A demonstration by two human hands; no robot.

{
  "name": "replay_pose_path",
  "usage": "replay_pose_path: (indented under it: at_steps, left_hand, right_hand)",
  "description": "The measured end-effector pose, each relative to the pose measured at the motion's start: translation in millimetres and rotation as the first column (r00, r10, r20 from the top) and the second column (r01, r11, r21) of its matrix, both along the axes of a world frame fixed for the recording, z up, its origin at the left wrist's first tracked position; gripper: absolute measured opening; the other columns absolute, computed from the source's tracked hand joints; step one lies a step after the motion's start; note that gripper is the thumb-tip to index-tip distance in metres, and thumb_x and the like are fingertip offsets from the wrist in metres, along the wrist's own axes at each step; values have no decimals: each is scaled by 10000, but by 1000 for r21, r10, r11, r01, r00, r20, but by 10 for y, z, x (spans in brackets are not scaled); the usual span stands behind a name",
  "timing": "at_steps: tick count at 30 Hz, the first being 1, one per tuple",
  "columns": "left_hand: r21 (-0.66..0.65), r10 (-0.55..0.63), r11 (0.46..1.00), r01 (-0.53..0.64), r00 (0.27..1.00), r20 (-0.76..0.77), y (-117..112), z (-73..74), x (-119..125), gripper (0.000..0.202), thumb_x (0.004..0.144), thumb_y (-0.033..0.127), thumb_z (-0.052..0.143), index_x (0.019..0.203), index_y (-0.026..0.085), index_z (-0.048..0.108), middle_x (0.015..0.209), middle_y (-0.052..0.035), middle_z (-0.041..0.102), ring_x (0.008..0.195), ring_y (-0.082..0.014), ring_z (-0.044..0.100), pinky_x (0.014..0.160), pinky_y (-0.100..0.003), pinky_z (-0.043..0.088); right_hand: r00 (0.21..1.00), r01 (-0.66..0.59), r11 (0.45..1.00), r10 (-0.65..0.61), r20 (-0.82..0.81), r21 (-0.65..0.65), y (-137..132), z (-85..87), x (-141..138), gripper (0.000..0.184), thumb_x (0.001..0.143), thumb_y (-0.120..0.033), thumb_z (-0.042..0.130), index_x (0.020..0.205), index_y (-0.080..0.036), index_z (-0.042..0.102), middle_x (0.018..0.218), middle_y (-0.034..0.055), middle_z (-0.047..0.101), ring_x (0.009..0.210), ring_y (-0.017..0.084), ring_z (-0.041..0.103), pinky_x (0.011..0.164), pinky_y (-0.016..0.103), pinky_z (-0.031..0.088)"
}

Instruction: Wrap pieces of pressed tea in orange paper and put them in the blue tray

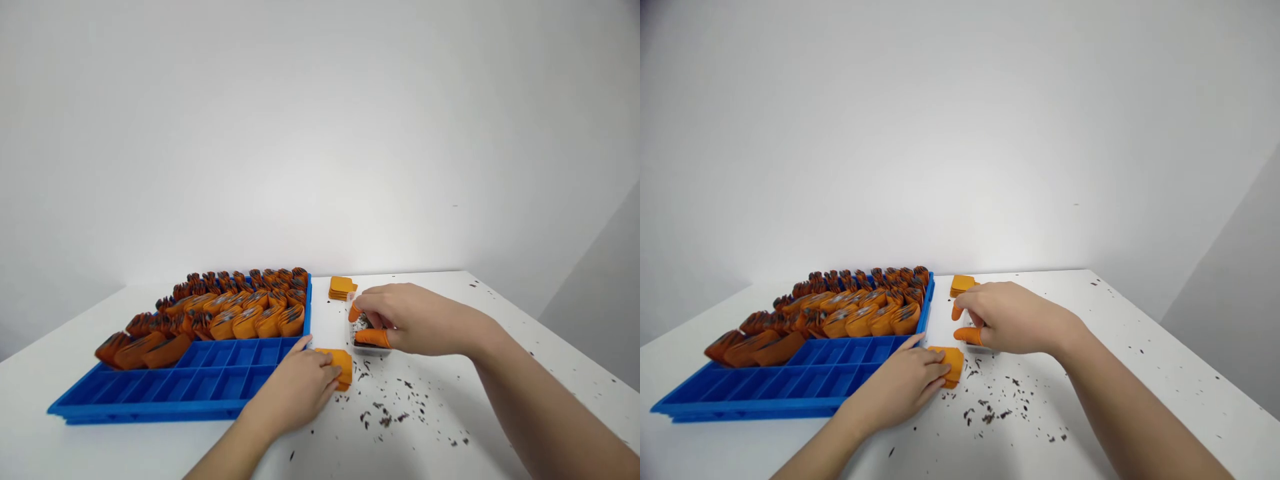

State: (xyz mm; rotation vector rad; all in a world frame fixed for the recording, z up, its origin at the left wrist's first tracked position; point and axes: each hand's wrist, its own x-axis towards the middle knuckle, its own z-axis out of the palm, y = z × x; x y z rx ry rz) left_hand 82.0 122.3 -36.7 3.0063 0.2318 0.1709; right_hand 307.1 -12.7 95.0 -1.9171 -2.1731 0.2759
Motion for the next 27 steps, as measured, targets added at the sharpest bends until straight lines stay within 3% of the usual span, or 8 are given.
replay_pose_path:
  at_steps: [4,9,13,15,18,20,22,27]
  left_hand:
    - [-98,-10,995,20,995,103,44,-35,-47,327,1063,185,525,1226,312,778,1155,-42,820,1067,-265,776,1263,-563,354]
    - [-125,-30,991,43,994,107,36,-34,-78,324,1050,168,524,1137,295,808,1086,-49,810,1021,-268,766,1254,-602,363]
    - [-80,-40,995,58,976,213,66,3,-56,315,1077,176,519,1195,269,796,1162,-78,787,1085,-279,722,1125,-539,505]
    - [-57,-24,997,48,933,358,100,45,-39,313,1090,173,512,1235,254,778,1215,-95,766,1187,-298,662,1058,-498,542]
    - [-71,32,997,16,785,618,132,116,-21,295,1091,144,514,1241,246,746,1202,-95,746,1249,-300,577,1081,-499,505]
    - [-135,98,991,1,683,724,131,140,-14,252,1089,137,520,1132,250,742,1136,-81,743,1189,-284,568,1061,-482,492]
    - [-224,170,974,4,641,749,119,132,-10,244,1098,161,513,1009,250,722,1079,-72,734,1124,-272,572,1010,-459,492]
    - [-399,238,913,82,688,686,114,63,-5,291,1119,250,497,931,251,720,1033,-78,717,1076,-266,599,986,-449,502]
  right_hand:
    - [999,11,999,-13,-43,-51,92,-54,74,215,978,-432,641,884,-239,638,836,15,675,690,173,567,587,300,354]
    - [998,26,996,-31,-54,-88,158,-115,138,282,968,-434,650,798,-229,557,823,6,666,685,163,566,585,294,363]
    - [997,17,995,-24,-75,-96,168,-148,164,314,959,-435,662,776,-224,518,825,2,645,696,160,561,589,294,383]
    - [993,27,994,-38,-110,-106,162,-142,180,309,952,-477,680,831,-229,542,825,-3,635,684,157,545,580,292,383]
    - [975,19,994,-44,-219,-111,179,-129,219,428,906,-615,744,959,-232,560,866,-8,631,683,150,522,570,287,384]
    - [960,-29,996,3,-281,-89,232,-150,243,504,867,-663,783,983,-228,557,894,-10,618,696,141,508,587,281,397]
    - [949,-105,994,88,-303,-39,320,-210,249,511,855,-664,800,932,-219,560,902,-13,592,706,131,488,611,275,404]
    - [900,-278,957,290,-324,85,543,-439,192,512,937,-644,733,746,-200,564,811,-24,522,707,129,472,630,272,380]
